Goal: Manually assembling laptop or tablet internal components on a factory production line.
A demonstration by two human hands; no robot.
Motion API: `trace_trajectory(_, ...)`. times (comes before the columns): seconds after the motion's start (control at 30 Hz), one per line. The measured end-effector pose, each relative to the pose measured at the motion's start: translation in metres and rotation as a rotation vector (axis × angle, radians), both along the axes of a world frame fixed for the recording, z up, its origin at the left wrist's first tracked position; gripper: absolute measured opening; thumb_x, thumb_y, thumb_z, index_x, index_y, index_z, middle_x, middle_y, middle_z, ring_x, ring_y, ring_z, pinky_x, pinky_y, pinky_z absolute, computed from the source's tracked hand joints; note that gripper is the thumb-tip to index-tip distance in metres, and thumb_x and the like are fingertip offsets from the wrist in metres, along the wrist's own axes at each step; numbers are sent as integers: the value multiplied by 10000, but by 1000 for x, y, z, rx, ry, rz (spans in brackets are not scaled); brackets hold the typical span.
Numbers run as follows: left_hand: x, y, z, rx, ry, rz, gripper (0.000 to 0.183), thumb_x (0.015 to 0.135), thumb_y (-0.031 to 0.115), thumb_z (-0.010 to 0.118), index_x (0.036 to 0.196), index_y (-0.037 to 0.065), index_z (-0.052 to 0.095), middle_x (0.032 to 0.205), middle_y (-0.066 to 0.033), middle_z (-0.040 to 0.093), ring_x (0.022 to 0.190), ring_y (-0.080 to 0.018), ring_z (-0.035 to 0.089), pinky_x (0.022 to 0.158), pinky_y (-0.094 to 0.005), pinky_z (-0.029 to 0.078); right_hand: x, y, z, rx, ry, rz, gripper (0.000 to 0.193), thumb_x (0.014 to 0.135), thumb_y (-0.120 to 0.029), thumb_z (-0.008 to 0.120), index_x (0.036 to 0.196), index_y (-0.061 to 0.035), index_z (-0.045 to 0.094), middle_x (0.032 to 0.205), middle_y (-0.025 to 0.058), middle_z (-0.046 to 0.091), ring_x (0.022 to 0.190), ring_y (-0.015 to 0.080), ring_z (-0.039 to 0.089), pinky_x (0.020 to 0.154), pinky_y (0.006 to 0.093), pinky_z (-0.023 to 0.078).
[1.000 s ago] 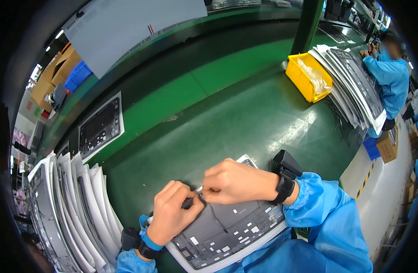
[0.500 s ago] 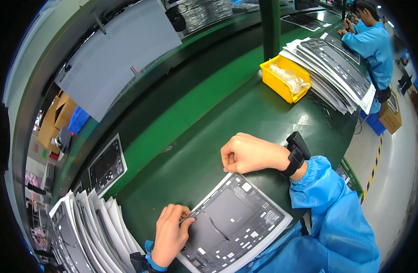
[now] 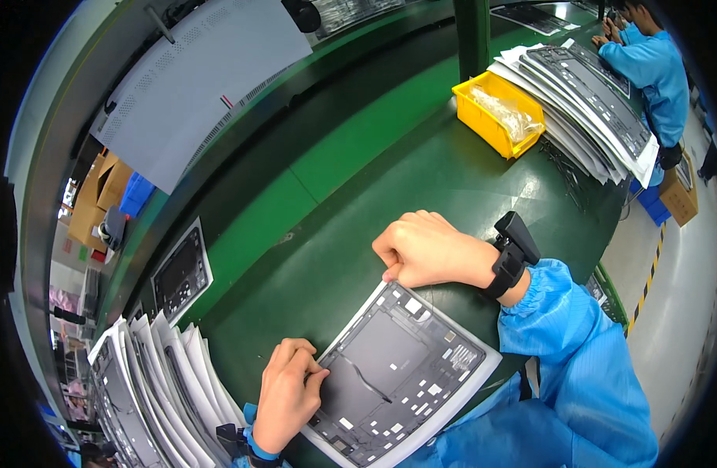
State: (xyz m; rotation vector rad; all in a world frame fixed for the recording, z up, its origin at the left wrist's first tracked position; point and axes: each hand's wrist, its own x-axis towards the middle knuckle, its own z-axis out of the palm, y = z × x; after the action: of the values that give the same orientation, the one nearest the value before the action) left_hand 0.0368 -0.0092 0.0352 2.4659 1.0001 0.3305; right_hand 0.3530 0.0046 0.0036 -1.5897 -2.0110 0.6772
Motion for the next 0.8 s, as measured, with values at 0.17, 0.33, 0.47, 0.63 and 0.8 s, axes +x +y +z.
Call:
trace_trajectory(0.17, 0, -3, -5, -172, -19, 161, 224, 780, -107, 759, 904, -31, 588, 942, -159, 639, 731, -305, 645, 683, -386, 524, 0, 0, -3, 11, 12, 2, 308, 733, -118, 845, 657, -23, 563, 624, 115, 618, 623, 346, 627, 558, 451, 423)
trace_trajectory(0.33, 3, -2, -6, -165, -5, 173, 271, 764, -111, 758, 972, -31, 603, 813, -138, 637, 716, -291, 642, 691, -369, 529, 1, -2, -5, 5, 9, -11, 282, 739, -127, 838, 650, -22, 592, 616, 120, 631, 627, 350, 643, 565, 451, 448)
trace_trajectory(0.47, 1, -4, -3, -125, 49, 154, 297, 761, -110, 735, 1017, -27, 611, 824, -146, 630, 729, -297, 637, 702, -386, 521, -1, 0, -4, 27, 35, 18, 254, 761, -137, 826, 658, -16, 628, 625, 137, 655, 625, 343, 667, 584, 435, 487)
trace_trajectory(0.63, 3, -8, 3, -175, 77, 185, 294, 775, -104, 717, 1041, -26, 619, 848, -163, 641, 733, -317, 633, 703, -406, 515, -2, -1, -7, 117, 358, -74, 258, 843, -93, 825, 715, 13, 627, 650, 118, 631, 554, 184, 598, 516, 336, 443)
trace_trajectory(0.8, 0, -12, 8, -130, 73, 215, 235, 801, -36, 750, 1009, -25, 642, 968, -170, 633, 742, -350, 607, 710, -456, 502, -5, 4, -9, 169, 354, -252, 228, 835, -89, 798, 745, 33, 629, 681, 174, 662, 603, 291, 651, 574, 388, 499)
